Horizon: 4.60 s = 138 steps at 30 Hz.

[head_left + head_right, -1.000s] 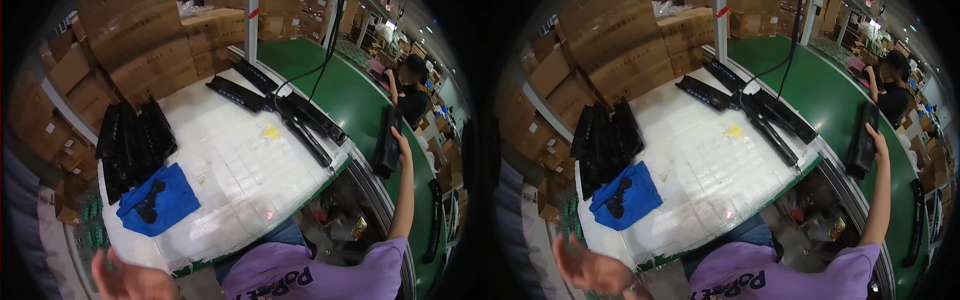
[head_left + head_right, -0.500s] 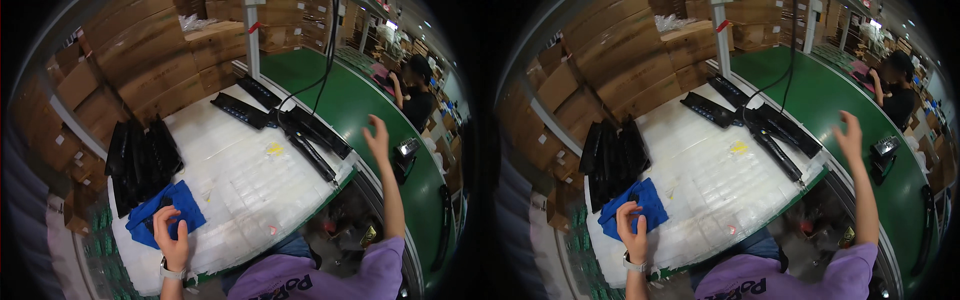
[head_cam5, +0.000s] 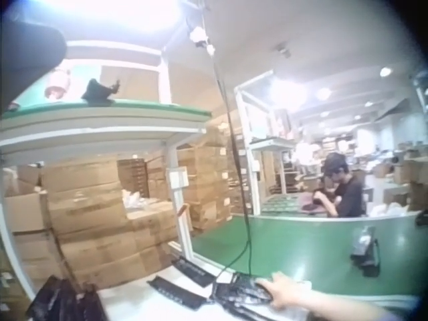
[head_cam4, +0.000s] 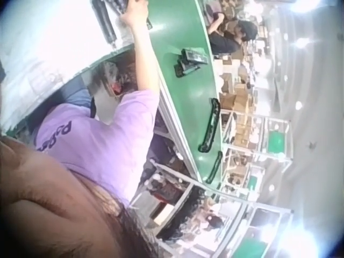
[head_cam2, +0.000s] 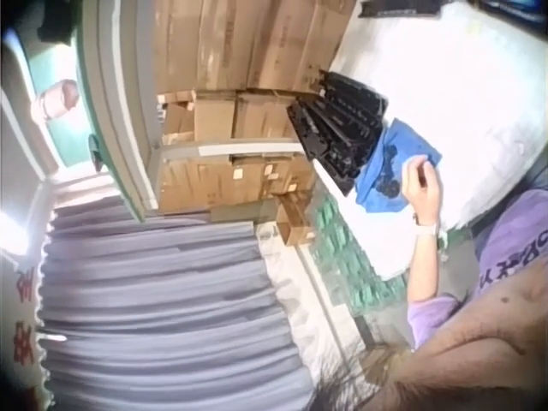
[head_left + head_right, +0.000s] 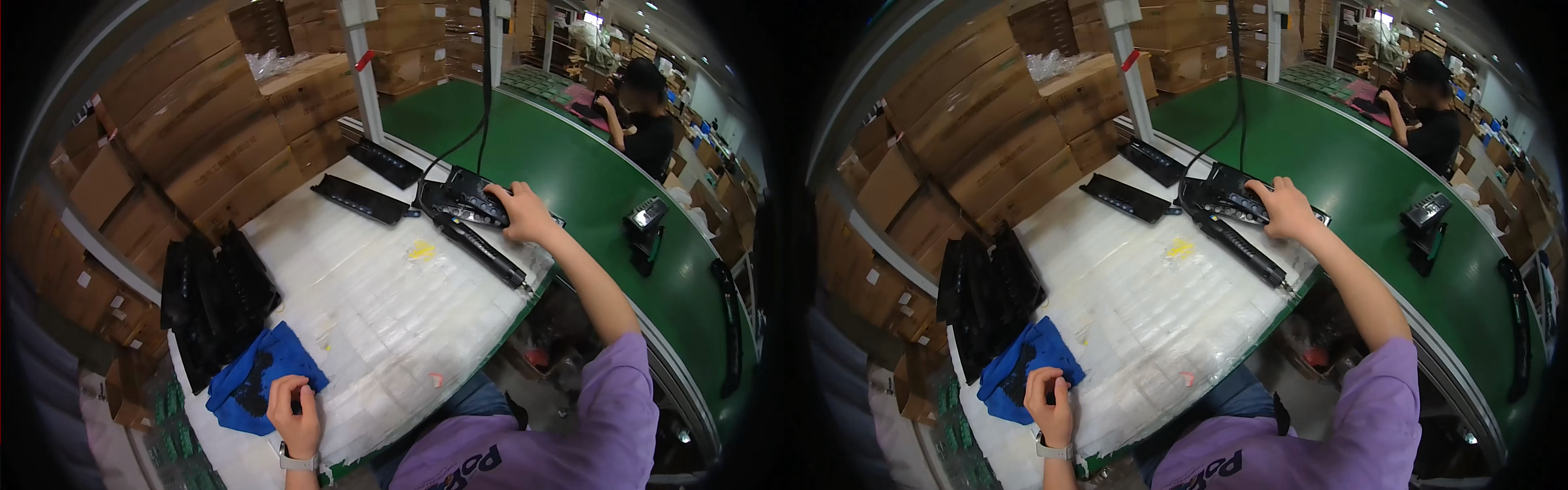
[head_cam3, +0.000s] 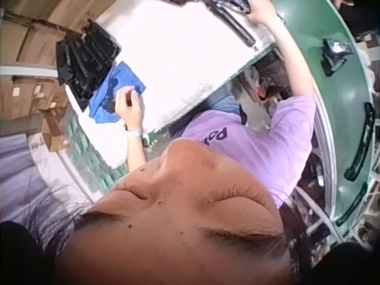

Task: The recorder is assembling components into toner cartridges using an electric screwdriver at a factory workbench.

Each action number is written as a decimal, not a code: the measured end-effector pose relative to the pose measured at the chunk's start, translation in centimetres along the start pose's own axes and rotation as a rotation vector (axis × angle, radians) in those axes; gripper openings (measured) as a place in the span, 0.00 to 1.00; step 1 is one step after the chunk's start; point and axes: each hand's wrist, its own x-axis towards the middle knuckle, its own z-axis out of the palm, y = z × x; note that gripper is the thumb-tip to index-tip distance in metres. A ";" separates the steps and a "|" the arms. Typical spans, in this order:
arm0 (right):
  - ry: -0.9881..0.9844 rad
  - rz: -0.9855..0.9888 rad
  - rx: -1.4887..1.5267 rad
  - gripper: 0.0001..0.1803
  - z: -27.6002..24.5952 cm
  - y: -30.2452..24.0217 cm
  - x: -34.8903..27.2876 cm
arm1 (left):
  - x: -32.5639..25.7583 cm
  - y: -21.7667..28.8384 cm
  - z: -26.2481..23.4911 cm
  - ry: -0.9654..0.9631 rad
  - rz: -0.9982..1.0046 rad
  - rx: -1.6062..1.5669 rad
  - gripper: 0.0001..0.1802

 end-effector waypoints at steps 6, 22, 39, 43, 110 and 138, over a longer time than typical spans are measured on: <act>0.223 0.097 -0.044 0.42 -3.7 1.1 -5.2 | -0.3 0.1 -0.3 -0.040 -0.013 0.008 0.04; -0.473 -0.862 0.569 0.39 -3.2 -11.5 -6.4 | 0.3 1.5 0.5 -0.364 0.294 0.026 0.33; 0.014 -0.765 0.466 0.17 3.0 -20.0 5.9 | 1.3 4.9 1.5 -0.604 0.357 0.348 0.38; 0.493 -0.444 0.148 0.07 8.9 -18.4 11.7 | 2.4 4.9 3.5 -0.669 0.318 0.342 0.41; -0.661 -0.765 1.084 0.14 -1.2 -16.0 -8.5 | 4.6 4.4 5.0 -0.993 0.218 -0.225 0.14; 0.281 -0.397 0.424 0.19 5.5 -17.5 10.2 | 5.1 3.1 5.4 -0.518 0.320 0.377 0.24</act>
